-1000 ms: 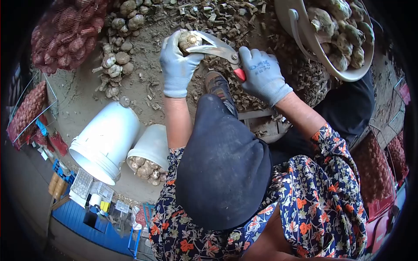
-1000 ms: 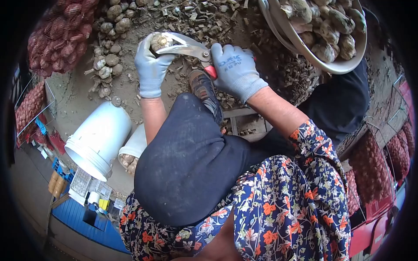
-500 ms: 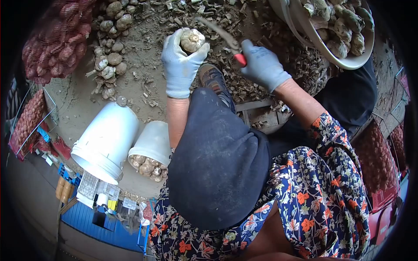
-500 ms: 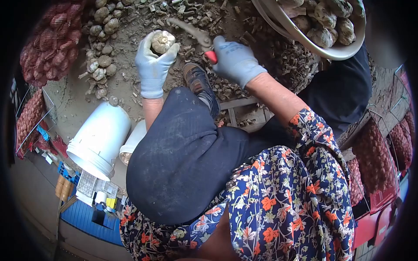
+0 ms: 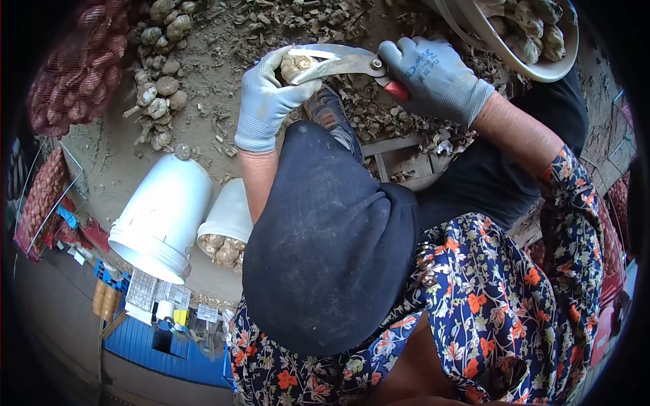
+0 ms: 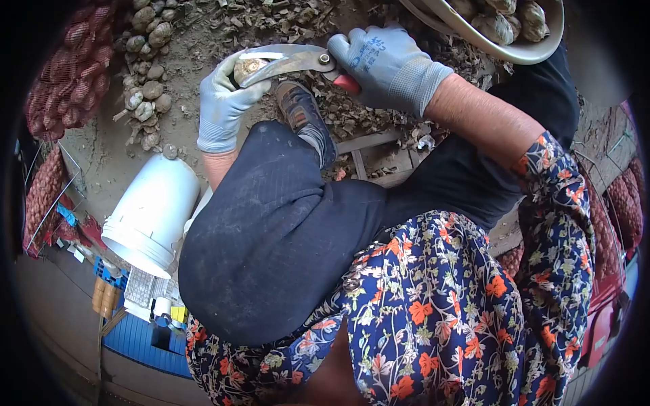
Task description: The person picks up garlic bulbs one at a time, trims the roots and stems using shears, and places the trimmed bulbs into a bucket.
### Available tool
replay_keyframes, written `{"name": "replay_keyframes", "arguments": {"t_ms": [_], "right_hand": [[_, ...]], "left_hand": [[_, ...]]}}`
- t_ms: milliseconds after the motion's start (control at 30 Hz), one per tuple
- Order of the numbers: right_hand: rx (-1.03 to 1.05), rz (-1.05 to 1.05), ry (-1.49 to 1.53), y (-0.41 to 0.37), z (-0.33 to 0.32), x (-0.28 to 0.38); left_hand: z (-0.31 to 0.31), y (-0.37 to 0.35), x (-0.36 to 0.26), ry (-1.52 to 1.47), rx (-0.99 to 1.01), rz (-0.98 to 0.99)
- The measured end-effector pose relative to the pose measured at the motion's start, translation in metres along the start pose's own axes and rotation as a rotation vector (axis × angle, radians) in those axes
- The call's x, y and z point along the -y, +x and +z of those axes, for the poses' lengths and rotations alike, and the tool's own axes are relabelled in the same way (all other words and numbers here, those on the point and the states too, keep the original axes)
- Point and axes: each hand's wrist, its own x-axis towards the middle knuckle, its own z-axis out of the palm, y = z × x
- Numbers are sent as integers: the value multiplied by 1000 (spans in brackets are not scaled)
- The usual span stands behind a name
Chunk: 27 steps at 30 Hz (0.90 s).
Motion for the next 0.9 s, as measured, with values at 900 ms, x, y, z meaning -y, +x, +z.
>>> {"name": "replay_keyframes", "arguments": {"t_ms": [900], "right_hand": [[67,377,792,10,59,73]], "left_hand": [[27,-4,50,-735,-144,12]]}}
